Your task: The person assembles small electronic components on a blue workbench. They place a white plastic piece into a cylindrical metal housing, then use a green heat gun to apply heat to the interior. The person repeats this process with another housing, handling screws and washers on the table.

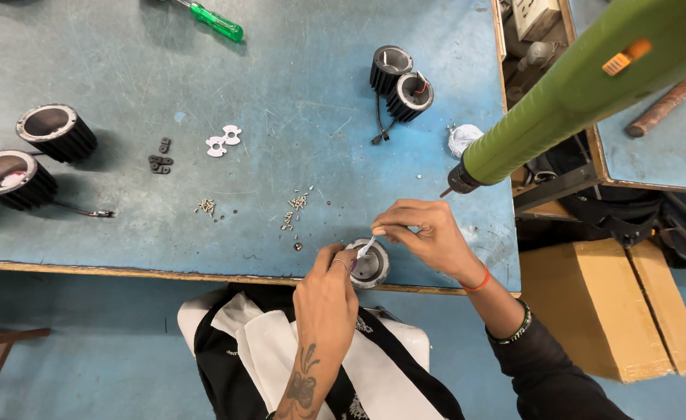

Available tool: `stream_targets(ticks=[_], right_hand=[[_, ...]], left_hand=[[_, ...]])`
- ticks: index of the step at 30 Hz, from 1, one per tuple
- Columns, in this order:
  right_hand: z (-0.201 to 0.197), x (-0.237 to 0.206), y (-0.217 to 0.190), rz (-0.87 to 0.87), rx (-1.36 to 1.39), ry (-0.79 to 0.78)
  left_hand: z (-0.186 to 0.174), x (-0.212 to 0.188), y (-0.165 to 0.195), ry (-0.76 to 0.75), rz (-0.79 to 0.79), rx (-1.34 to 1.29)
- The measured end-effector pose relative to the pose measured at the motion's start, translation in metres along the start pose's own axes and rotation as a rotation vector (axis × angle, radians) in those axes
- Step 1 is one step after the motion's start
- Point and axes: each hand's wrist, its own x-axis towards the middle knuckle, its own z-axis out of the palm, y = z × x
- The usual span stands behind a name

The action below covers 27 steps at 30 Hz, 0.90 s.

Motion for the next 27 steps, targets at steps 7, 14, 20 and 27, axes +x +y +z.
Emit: stream_targets(ticks=[7, 14, 20, 27], right_hand=[[-0.011, 0.003, -0.003, -0.037, 0.023, -0.061], [-0.018, 0.006, -0.002, -0.081, 0.031, -0.089], [-0.02, 0.012, 0.003, -0.056, 0.007, -0.091], [-0.024, 0.013, 0.005, -0.074, 0.012, -0.073]], left_hand=[[0.004, 0.003, 0.004, 0.025, 0.009, 0.008], [0.008, 0.005, 0.005, 0.015, 0.007, 0.026], [0.011, 0.007, 0.007, -0.011, -0.027, 0.035], [0.012, 0.01, 0.007, 0.007, 0.003, 0.029]])
